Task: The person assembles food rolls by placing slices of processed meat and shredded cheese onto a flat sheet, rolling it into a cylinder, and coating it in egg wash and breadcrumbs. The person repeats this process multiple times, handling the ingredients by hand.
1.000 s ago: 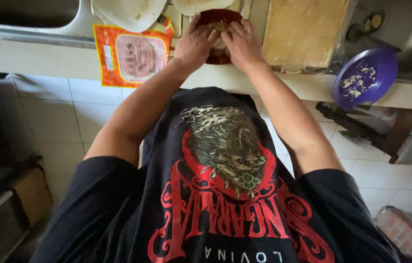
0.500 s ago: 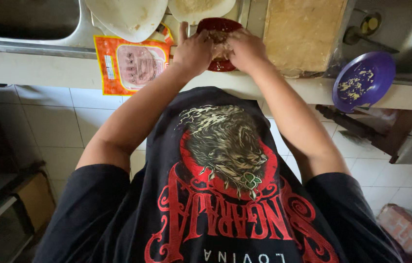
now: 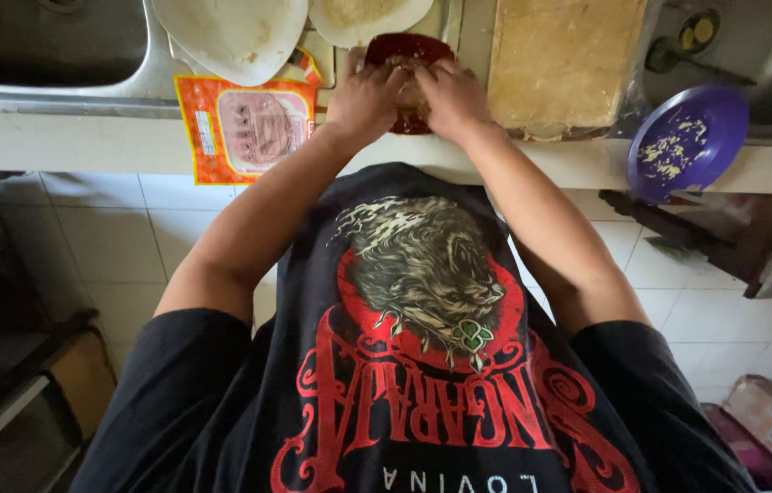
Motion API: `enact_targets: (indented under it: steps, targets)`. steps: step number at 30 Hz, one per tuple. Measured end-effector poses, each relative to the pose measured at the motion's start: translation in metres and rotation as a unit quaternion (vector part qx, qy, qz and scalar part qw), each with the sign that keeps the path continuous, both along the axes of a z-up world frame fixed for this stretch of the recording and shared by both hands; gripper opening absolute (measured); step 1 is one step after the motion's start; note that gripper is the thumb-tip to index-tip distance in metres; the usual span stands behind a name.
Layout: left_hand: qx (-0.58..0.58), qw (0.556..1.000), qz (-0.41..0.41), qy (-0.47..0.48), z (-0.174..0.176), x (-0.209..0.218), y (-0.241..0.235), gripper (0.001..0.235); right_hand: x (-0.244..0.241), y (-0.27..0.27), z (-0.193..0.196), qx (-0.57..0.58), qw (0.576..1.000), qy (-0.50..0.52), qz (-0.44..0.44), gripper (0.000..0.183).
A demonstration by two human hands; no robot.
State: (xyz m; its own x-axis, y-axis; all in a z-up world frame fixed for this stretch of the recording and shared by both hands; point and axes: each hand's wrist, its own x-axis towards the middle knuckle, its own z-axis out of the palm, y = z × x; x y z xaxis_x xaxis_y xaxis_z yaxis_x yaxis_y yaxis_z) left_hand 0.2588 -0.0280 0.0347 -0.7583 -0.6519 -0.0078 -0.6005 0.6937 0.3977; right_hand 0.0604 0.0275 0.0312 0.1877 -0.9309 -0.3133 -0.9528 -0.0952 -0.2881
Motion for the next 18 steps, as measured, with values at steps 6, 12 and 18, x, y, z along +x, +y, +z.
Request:
enact_targets:
  steps: [6, 12, 18]
  targets:
    - [0.251, 0.950, 0.038, -0.180, 0.041, -0.011, -0.028, 0.037, -0.006, -0.035, 0.043, 0.218, 0.968, -0.034, -0.118, 0.051]
    - [-0.106, 0.993, 0.030, 0.050, 0.017, 0.000, 0.000, 0.035, -0.008, -0.007, 0.013, -0.124, 0.990, 0.062, 0.039, 0.044]
    - [-0.032, 0.999, -0.015, -0.015, -0.022, -0.004, 0.004, 0.049, -0.019, 0.009, -0.026, -0.091, 0.995, 0.017, 0.045, 0.071]
